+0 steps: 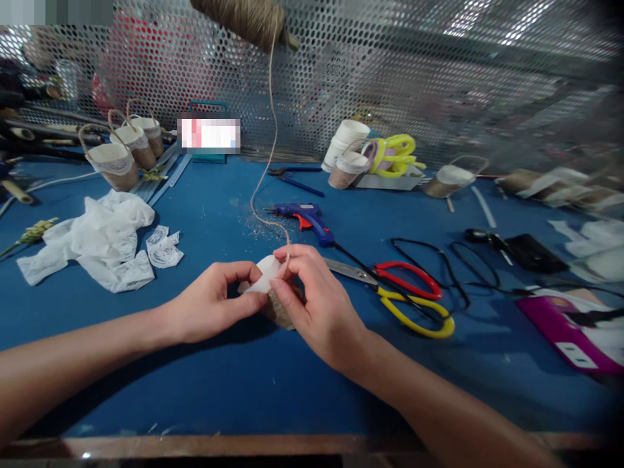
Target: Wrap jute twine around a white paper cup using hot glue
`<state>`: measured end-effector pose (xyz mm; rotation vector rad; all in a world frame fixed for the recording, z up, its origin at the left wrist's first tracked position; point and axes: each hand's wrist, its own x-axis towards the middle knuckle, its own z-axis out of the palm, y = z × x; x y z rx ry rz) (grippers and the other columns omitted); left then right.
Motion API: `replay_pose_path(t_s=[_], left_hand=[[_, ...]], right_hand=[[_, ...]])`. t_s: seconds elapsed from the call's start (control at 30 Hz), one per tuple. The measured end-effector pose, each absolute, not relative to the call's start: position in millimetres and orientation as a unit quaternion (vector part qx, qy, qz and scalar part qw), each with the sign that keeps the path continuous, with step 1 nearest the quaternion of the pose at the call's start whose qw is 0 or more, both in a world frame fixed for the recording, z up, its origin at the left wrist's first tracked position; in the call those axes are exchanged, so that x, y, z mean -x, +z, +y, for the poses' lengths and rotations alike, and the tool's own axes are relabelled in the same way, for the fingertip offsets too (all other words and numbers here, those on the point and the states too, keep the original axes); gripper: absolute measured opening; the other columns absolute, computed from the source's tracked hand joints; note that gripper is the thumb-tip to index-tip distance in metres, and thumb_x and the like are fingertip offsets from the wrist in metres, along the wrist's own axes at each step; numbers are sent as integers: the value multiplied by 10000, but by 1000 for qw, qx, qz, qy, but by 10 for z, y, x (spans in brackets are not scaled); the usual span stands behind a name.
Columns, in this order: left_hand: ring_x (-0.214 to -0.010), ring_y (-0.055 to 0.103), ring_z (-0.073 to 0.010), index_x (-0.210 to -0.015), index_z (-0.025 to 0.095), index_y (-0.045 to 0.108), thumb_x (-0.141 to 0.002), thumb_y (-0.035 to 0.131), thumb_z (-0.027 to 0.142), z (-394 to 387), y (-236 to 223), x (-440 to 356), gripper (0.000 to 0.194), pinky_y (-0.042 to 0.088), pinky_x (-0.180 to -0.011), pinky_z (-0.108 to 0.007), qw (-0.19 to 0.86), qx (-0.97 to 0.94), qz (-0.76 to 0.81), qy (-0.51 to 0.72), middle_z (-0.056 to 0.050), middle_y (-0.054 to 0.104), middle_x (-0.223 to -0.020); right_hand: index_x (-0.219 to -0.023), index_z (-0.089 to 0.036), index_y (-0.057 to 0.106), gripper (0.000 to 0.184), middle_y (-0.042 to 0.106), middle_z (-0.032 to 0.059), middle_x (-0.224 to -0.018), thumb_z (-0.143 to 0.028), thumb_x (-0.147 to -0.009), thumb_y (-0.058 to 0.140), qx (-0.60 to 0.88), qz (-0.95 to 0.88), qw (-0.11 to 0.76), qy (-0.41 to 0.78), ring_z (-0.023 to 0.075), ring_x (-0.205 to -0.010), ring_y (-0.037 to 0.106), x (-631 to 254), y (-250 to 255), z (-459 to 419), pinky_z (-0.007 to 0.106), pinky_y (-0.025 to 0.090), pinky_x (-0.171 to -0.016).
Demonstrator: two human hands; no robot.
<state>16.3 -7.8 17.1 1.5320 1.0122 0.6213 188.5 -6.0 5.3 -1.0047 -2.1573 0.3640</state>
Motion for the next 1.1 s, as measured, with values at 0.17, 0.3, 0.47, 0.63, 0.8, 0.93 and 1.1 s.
replay_pose_path(t_s=[0.17, 0.3, 0.47, 0.63, 0.8, 0.93, 1.1], left_hand=[[-625, 411, -111, -710, 125, 536, -727, 490, 222, -74, 170, -163, 109, 333, -600, -234, 574, -645, 433, 259, 21, 482, -651], [-616, 409, -111, -701, 124, 534, -736, 489, 235, -73, 149, -170, 125, 328, -591, -237, 569, -645, 441, 256, 21, 479, -640], [-618, 413, -112, -686, 129, 520, -733, 488, 225, -71, 133, -172, 111, 331, -594, -241, 566, -645, 439, 266, 22, 477, -638], [-609, 406, -109, -672, 132, 513, -737, 490, 231, -77, 136, -160, 120, 328, -583, -239, 571, -641, 439, 265, 24, 466, -626], [-600, 398, -104, -676, 134, 509, -739, 501, 223, -65, 116, -158, 109, 324, -578, -237, 589, -629, 429, 269, 29, 458, -621], [-596, 398, -98, -687, 135, 513, -746, 519, 227, -58, 86, -145, 109, 315, -557, -222, 606, -615, 419, 280, 29, 466, -627], [-601, 385, -92, -691, 131, 511, -751, 532, 250, -75, 73, -108, 135, 296, -551, -213, 612, -609, 414, 288, 25, 476, -646]], right_hand=[[-777, -209, 390, 106, 522, 116, -958, -171, -858, 448, 391, -837, 357, 141, 185, -972, 531, -1884, 61, -65, 357, 479, -804], [-773, -208, 387, 108, 523, 120, -960, -175, -857, 446, 392, -837, 356, 140, 189, -966, 537, -1878, 59, -70, 357, 482, -797], [-772, -206, 389, 108, 528, 121, -955, -174, -859, 446, 394, -838, 352, 138, 190, -966, 541, -1873, 52, -66, 364, 479, -807], [-771, -214, 387, 110, 524, 103, -958, -178, -857, 445, 397, -838, 349, 135, 188, -961, 545, -1878, 51, -65, 368, 486, -792], [-783, -203, 411, 84, 531, 106, -960, -188, -851, 457, 392, -834, 353, 159, 184, -961, 545, -1898, 47, -51, 353, 480, -795], [-887, -190, 478, 65, 567, 92, -977, -242, -863, 447, 425, -800, 374, 202, 164, -894, 579, -1983, 132, 23, 340, 488, -786], [-937, -160, 557, 208, 617, 98, -944, -328, -830, 493, 573, -752, 305, 118, 192, -818, 607, -2215, 278, 325, 350, 495, -741]])
